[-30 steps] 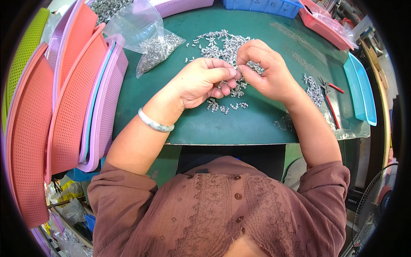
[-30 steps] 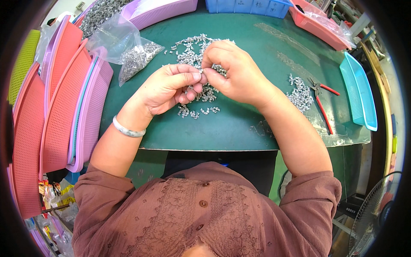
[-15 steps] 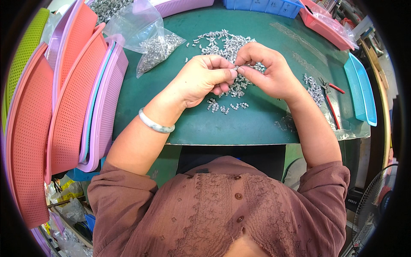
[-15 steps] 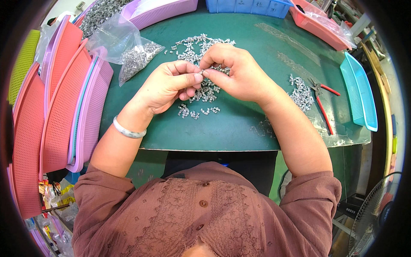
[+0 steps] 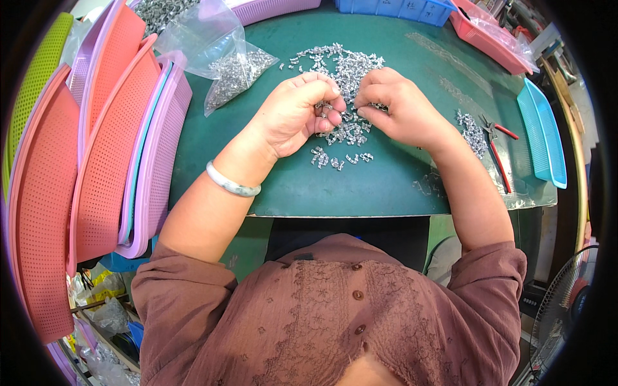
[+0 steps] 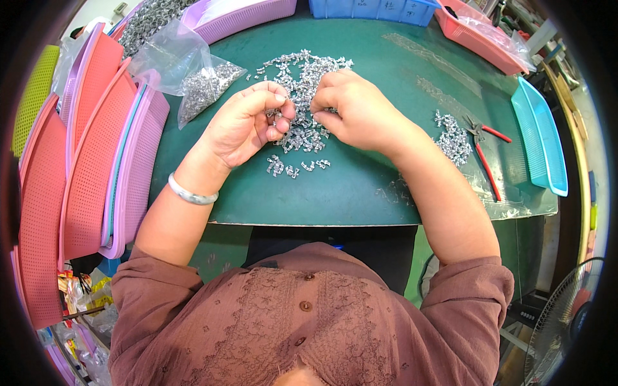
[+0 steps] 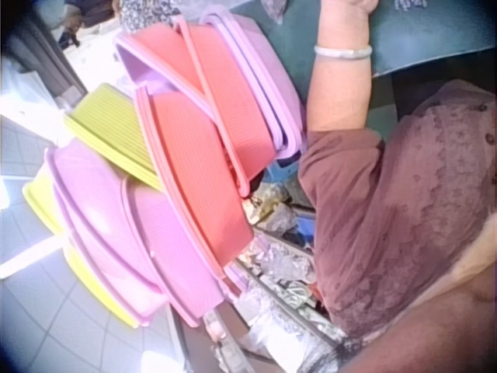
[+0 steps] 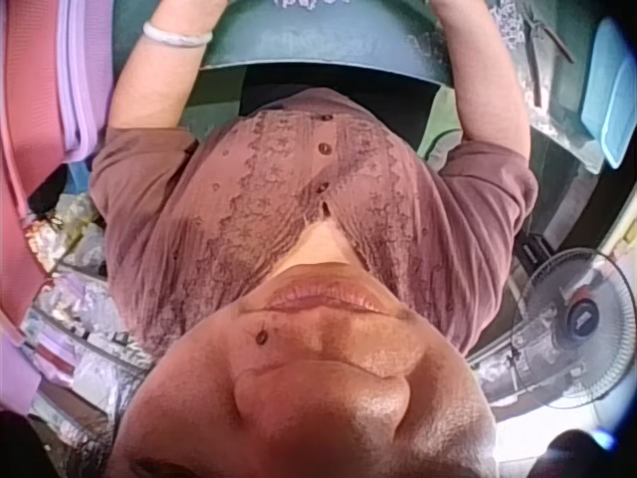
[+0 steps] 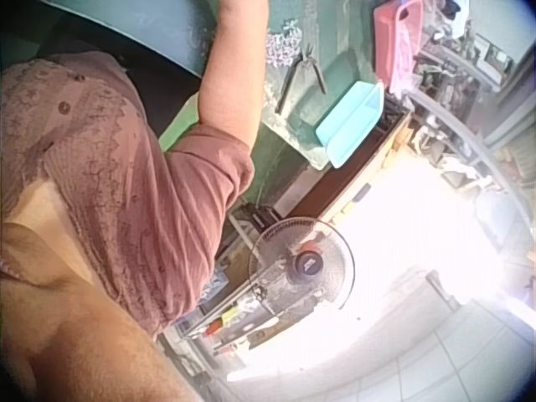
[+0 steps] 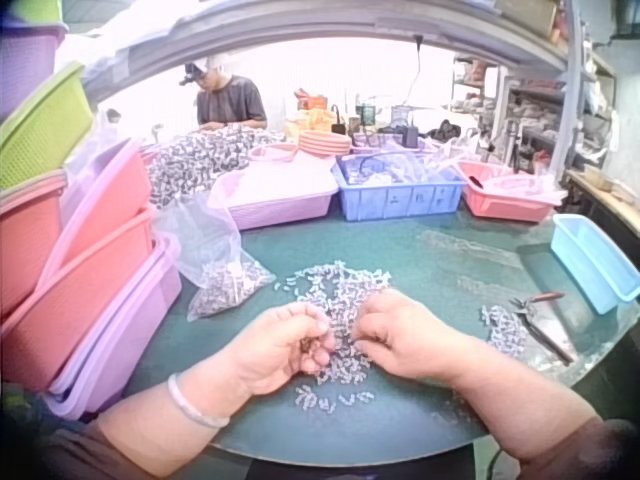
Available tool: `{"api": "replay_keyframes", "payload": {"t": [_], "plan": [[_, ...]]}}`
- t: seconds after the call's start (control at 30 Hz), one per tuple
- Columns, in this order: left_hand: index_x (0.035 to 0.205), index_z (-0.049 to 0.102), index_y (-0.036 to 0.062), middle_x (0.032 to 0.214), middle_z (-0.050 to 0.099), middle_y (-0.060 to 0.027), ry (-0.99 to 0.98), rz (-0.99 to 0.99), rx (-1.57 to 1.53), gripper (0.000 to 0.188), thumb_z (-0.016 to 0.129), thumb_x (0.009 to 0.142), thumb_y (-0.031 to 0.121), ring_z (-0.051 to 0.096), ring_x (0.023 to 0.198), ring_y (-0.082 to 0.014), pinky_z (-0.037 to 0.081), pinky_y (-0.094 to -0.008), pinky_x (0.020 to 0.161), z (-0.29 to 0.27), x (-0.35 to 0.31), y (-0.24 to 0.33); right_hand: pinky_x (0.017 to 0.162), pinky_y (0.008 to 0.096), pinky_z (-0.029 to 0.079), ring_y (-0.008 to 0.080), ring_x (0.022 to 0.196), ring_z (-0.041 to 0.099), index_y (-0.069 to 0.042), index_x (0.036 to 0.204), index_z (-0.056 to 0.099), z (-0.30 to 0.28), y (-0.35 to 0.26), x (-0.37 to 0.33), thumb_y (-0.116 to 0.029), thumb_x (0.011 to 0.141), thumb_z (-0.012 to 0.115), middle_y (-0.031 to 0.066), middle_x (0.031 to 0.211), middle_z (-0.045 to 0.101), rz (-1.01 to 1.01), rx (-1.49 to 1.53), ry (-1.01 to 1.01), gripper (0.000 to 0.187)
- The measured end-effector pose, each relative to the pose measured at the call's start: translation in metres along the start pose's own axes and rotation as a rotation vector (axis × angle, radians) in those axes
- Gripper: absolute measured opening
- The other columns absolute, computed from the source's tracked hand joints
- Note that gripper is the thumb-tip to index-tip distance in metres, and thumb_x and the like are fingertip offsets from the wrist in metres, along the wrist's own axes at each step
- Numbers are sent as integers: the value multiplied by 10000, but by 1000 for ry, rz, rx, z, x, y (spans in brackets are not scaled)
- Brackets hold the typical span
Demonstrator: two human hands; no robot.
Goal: The person sits at a green work table and repeatedly picks up small silver metal components, joining them together by hand. They handle the pieces one at a time, occasionally placing finished assemblies back onto the table among a larger pile of similar parts.
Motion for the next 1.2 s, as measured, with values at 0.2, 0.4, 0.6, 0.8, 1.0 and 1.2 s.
{"api": "replay_keyframes", "payload": {"t": [0.2,0.4,0.6,0.8,1.0,1.2], "plan": [[976,538,11,857,596,-89,-7,9,-37,135,504,849,41,584,701,-149,502,-228,600,0,-1,2,772,396,455,302,850,549,-59,793,672,4,-8,1,-83,724,648,102,827,570,34,-115,-35,77],[992,551,5,840,597,-72,41,-2,-5,155,517,846,42,581,691,-141,495,-222,590,-1,1,2,763,397,452,308,841,547,-53,753,646,6,-8,0,-58,713,635,108,813,564,24,-84,-37,42],[944,591,28,778,601,-41,89,-12,65,94,548,875,75,567,629,-117,464,-205,544,-1,1,-2,755,392,450,313,811,547,-37,776,598,3,-7,2,-38,720,621,115,788,562,24,41,-35,60],[927,620,24,745,608,-39,39,-113,197,165,576,917,182,554,589,-85,417,-180,457,4,-2,0,748,345,451,260,802,563,-25,810,585,-3,-10,5,-48,766,637,96,802,592,65,291,127,72],[927,632,17,757,618,-40,11,-120,143,145,584,919,153,545,586,-77,419,-173,462,8,-4,-1,767,300,442,194,842,551,-13,867,590,-6,-13,5,-20,790,636,65,880,586,11,307,100,90],[937,632,23,762,619,-28,23,-69,155,108,601,909,123,559,605,-69,433,-168,491,7,-3,-1,765,354,463,285,842,569,-23,874,620,-1,0,2,-43,750,639,109,865,599,38,203,83,127]]}}
Point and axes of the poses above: each hand's wrist, its own x-axis towards the middle knuckle, its own z-axis out of the palm, y = z × x, the point moved 1 cm from there along x, towards the middle knuckle
